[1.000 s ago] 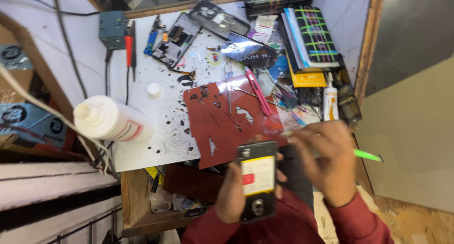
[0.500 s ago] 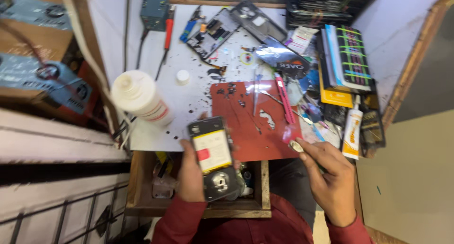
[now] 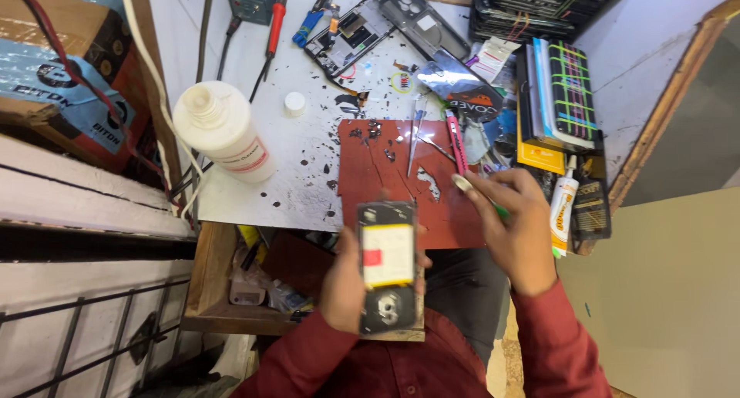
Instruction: The person removes the back cover of a mobile phone, cleans the internal area with a swab, and uses tweezers to manipulate small components on the desk.
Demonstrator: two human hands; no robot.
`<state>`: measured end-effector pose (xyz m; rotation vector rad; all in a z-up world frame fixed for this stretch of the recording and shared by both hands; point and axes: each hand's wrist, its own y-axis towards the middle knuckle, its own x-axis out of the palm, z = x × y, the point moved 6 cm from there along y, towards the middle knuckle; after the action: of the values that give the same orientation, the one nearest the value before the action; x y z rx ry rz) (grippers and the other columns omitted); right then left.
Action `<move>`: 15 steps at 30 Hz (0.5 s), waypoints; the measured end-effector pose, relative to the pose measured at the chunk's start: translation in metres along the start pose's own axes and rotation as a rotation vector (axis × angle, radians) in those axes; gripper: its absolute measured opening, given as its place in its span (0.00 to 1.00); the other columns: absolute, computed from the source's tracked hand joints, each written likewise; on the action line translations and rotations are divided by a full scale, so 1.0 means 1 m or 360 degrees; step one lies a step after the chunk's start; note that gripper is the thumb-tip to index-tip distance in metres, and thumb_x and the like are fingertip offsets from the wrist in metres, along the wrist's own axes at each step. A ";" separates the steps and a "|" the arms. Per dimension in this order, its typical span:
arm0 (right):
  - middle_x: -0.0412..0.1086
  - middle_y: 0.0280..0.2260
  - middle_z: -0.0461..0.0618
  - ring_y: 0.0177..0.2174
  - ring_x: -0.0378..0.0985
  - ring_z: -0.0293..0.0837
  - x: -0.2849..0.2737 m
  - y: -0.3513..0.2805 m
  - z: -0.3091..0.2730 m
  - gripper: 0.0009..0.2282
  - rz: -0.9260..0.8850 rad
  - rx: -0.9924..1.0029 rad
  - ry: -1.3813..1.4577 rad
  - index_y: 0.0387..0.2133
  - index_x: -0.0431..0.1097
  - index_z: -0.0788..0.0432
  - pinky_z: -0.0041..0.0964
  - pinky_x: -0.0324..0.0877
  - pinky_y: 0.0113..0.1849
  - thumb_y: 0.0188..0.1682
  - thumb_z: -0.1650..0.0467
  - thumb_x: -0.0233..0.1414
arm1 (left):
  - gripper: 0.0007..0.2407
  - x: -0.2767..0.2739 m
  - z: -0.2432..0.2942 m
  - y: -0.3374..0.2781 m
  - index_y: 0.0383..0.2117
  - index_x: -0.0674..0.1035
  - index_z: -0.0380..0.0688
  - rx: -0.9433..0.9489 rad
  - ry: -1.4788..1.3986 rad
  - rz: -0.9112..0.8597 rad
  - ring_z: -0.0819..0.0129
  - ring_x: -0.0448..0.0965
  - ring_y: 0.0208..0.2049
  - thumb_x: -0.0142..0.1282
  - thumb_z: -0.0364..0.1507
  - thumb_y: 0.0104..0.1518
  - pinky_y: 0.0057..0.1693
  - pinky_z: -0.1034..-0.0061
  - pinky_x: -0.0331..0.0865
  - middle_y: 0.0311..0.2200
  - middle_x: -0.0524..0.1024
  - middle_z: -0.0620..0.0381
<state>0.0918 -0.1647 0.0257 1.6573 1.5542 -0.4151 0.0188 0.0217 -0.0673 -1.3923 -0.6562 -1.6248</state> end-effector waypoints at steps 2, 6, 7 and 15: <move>0.72 0.41 0.54 0.41 0.75 0.51 0.011 0.017 0.019 0.14 -0.0075 0.0009 0.0001 0.50 0.78 0.52 0.41 0.69 0.43 0.50 0.74 0.59 | 0.42 -0.001 0.007 0.001 0.71 0.57 0.35 0.0004 -0.0045 -0.0023 0.49 0.81 0.37 0.27 0.62 0.64 0.44 0.59 0.78 0.46 0.72 0.35; 0.70 0.53 0.57 0.53 0.70 0.57 0.026 0.049 0.003 0.21 0.0089 -0.0458 -0.0247 0.56 0.75 0.59 0.48 0.66 0.54 0.46 0.78 0.57 | 0.33 -0.003 0.026 -0.004 0.72 0.58 0.47 0.0323 0.0086 -0.0127 0.51 0.79 0.45 0.28 0.56 0.69 0.46 0.59 0.78 0.53 0.72 0.42; 0.70 0.53 0.57 0.53 0.70 0.57 0.030 0.051 -0.006 0.21 0.0101 -0.0465 -0.0243 0.56 0.75 0.59 0.48 0.66 0.54 0.46 0.78 0.57 | 0.37 0.005 0.027 -0.005 0.73 0.59 0.35 0.0275 0.0016 -0.0348 0.47 0.78 0.47 0.28 0.58 0.75 0.48 0.58 0.77 0.54 0.71 0.38; 0.69 0.55 0.54 0.56 0.66 0.54 0.068 0.059 -0.053 0.06 -0.0328 -0.1244 -0.0606 0.31 0.75 0.54 0.52 0.61 0.53 0.40 0.73 0.59 | 0.29 0.006 0.041 -0.005 0.70 0.58 0.57 0.0484 0.0154 0.0084 0.53 0.79 0.44 0.29 0.53 0.65 0.43 0.58 0.79 0.56 0.71 0.44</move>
<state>0.1451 -0.0752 0.0289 0.7715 1.3502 -0.1704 0.0350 0.0566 -0.0516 -1.0956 -0.7671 -1.4706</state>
